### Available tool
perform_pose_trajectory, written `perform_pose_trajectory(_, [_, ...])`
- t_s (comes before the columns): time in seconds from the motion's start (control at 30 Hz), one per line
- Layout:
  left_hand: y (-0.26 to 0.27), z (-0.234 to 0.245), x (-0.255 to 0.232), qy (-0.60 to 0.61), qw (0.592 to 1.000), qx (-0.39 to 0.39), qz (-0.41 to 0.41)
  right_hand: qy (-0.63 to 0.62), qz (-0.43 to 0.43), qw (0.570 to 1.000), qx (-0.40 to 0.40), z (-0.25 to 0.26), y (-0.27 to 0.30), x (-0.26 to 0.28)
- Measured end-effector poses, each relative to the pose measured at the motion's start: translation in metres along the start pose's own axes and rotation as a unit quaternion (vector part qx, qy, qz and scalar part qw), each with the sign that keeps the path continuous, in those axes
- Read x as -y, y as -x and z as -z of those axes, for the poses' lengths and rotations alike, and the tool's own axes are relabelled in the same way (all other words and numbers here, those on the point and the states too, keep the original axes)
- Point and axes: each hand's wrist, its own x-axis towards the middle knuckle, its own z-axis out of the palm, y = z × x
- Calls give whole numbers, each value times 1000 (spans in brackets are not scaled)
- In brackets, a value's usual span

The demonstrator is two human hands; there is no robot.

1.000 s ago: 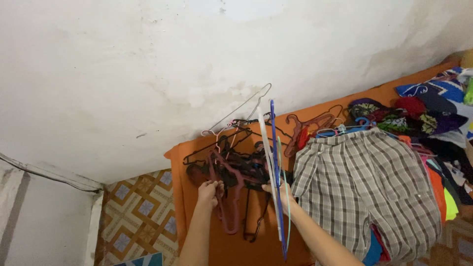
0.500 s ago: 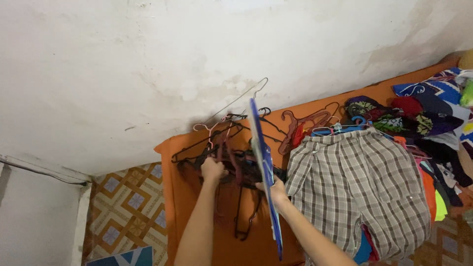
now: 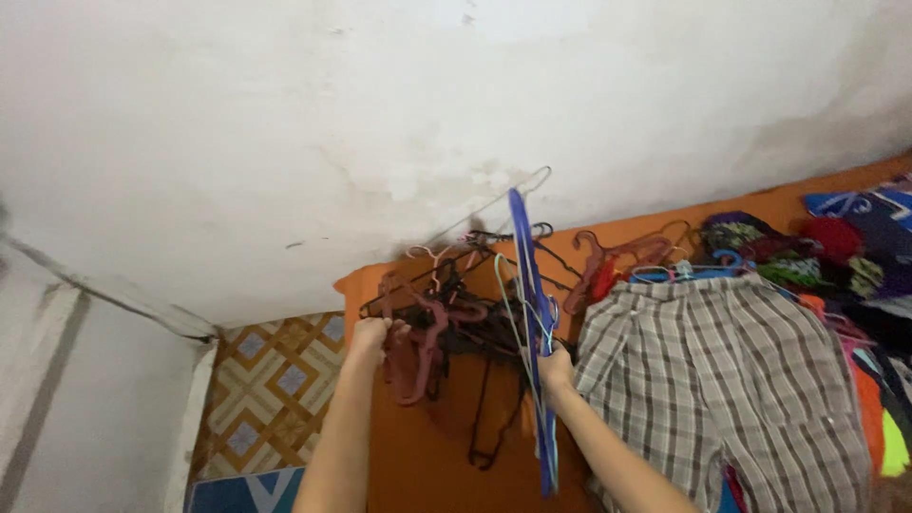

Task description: Organizing clothes hangers on a rack and folding a yellow towel.

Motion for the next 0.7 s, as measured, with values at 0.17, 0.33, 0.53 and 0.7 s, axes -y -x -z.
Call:
perform_pose_trajectory(0.17, [0,46,-21,88,996,23,-13,16,85,996,-30,-12,-25,-23])
perform_pose_trajectory(0.33, [42,66,-47,188,981,24,-49,-39,103,994,22,0,-9,8])
perform_pose_trajectory(0.53, [94,68,-57,103,992,22,-73,123,415,901,-15,3,-6,51])
perform_pose_trajectory(0.7, [76,76,-37,97,981,153,-68,45,604,786,123,4,36,108])
